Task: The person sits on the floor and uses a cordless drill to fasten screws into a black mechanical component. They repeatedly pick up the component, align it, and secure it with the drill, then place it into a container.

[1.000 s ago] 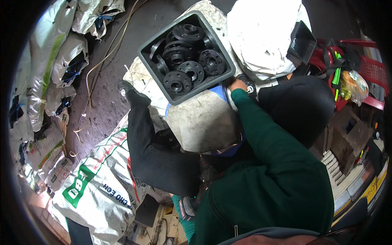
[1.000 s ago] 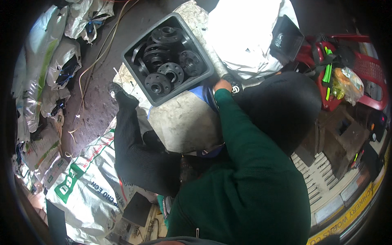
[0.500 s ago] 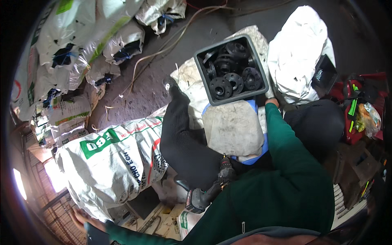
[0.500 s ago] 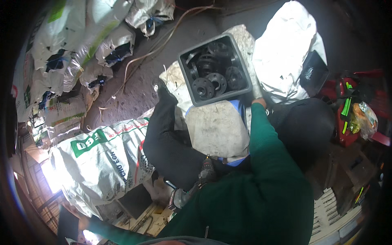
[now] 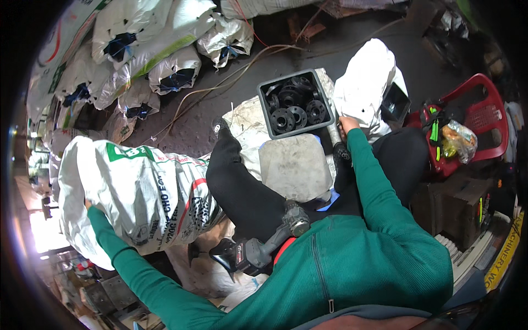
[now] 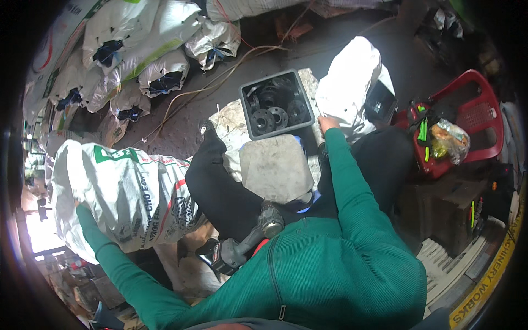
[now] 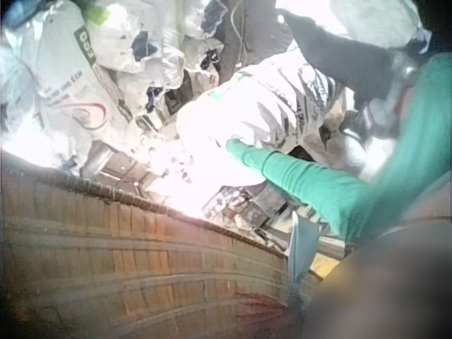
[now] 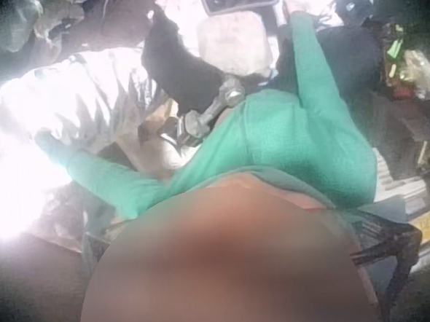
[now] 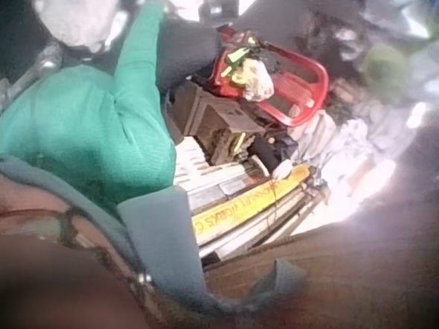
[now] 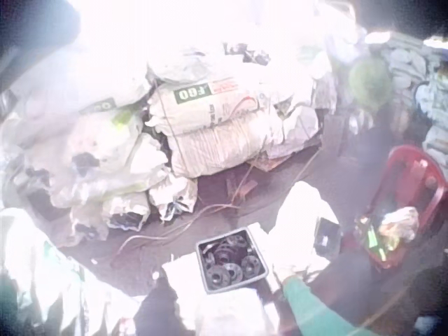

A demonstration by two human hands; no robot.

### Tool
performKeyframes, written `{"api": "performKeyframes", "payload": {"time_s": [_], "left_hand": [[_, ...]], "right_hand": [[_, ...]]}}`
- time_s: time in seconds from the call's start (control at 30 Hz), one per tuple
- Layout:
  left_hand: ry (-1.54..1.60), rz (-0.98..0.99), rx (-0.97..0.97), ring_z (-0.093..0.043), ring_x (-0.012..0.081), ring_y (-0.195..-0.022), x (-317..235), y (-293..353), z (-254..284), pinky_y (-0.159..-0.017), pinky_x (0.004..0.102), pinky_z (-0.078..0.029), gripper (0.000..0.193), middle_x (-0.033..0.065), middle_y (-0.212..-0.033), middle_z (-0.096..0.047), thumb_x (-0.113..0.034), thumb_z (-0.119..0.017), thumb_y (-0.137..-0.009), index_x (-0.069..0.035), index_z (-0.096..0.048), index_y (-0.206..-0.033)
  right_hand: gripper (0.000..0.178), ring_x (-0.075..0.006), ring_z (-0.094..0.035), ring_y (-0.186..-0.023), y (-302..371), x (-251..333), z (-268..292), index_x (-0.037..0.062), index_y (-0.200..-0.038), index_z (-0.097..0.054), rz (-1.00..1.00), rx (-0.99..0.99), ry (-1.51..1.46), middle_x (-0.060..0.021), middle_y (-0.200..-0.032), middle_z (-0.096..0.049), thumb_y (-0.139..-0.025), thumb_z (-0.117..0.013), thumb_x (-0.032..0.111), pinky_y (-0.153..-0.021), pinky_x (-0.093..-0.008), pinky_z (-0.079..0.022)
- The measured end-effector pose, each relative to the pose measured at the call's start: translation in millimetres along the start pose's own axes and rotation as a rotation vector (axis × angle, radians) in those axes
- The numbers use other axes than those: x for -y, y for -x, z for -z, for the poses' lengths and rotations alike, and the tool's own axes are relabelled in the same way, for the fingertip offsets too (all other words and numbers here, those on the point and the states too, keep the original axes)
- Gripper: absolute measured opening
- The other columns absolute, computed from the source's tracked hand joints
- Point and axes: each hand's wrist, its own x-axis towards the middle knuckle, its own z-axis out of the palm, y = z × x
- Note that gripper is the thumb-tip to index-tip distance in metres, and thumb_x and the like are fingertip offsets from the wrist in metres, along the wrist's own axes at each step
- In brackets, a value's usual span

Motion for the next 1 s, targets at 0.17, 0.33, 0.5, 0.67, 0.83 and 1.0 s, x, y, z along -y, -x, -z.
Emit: {"api": "performKeyframes", "payload": {"time_s": [0.17, 0.33, 0.5, 0.67, 0.83, 1.0], "left_hand": [[-0.083, -0.051, -0.006, -0.062, 0.0215, -0.097, 4.5, -26.0, -8.9, -0.088, 0.0330, -0.045, 0.039, 0.0135, -0.107, -0.067, -0.036, -0.058, -0.089, -0.002, -0.066, -0.107], [0.181, -0.199, -0.472, -0.062, 0.0213, -0.092, 8.7, 5.6, 38.0, -0.088, 0.0333, -0.045, 0.043, 0.0140, -0.098, -0.069, -0.041, -0.061, -0.087, -0.001, -0.069, -0.101], [0.339, 0.004, -1.282, -0.060, 0.0239, -0.092, 22.3, 114.7, 125.9, -0.088, 0.0348, -0.047, 0.042, 0.0138, -0.100, -0.065, -0.037, -0.062, -0.086, -0.003, -0.065, -0.109], [-0.053, -0.727, -0.939, -0.057, 0.0282, -0.106, -67.6, 223.3, 39.5, -0.096, 0.0364, -0.045, 0.034, 0.0145, -0.115, -0.061, -0.021, -0.058, -0.089, -0.004, -0.059, -0.119], [0.999, -0.247, 0.383, -0.057, 0.0219, -0.105, -265.6, 299.4, -232.9, -0.095, 0.0320, -0.041, 0.046, 0.0124, -0.111, -0.063, -0.024, -0.067, -0.087, 0.000, -0.056, -0.124], [1.410, 0.214, 0.770, -0.062, 0.0160, -0.084, -308.3, 346.9, -407.3, -0.079, 0.0281, -0.050, 0.036, 0.0093, -0.096, -0.066, -0.015, -0.064, -0.090, 0.002, -0.053, -0.120]], "right_hand": [[0.016, -0.0198, -0.060, -0.066, 76.9, 58.2, -19.4, 0.0016, -0.093, -0.057, 0.046, 0.359, -0.820, -0.0111, -0.085, -0.063, -0.082, -0.052, 0.013, -0.059, -0.0336, -0.054], [0.026, -0.0062, -0.041, -0.048, 72.7, 70.8, -53.9, 0.0035, -0.106, -0.064, -0.043, 0.484, -0.815, 0.0018, -0.067, -0.052, -0.084, -0.058, 0.015, -0.047, -0.0215, -0.039], [0.038, -0.0247, -0.066, -0.089, 29.6, 65.8, -109.2, 0.0049, -0.097, -0.073, 0.319, 0.072, 0.067, -0.0118, -0.099, -0.070, -0.076, -0.073, 0.037, -0.084, -0.0332, -0.048], [0.049, -0.0295, -0.065, -0.100, 12.4, 66.8, -135.1, 0.0049, -0.104, -0.070, 0.370, 0.007, 0.384, -0.0163, -0.104, -0.068, -0.072, -0.075, 0.042, -0.091, -0.0367, -0.048], [0.042, -0.0288, -0.067, -0.085, -0.4, 68.1, -146.7, 0.0040, -0.092, -0.072, 0.361, -0.035, 0.402, -0.0154, -0.088, -0.070, -0.072, -0.077, 0.041, -0.083, -0.0365, -0.050], [0.036, -0.0196, -0.066, -0.079, 15.4, 93.1, -111.5, 0.0036, -0.090, -0.072, 0.455, 0.066, 0.092, -0.0100, -0.086, -0.071, -0.077, -0.074, 0.036, -0.076, -0.0316, -0.049]]}}
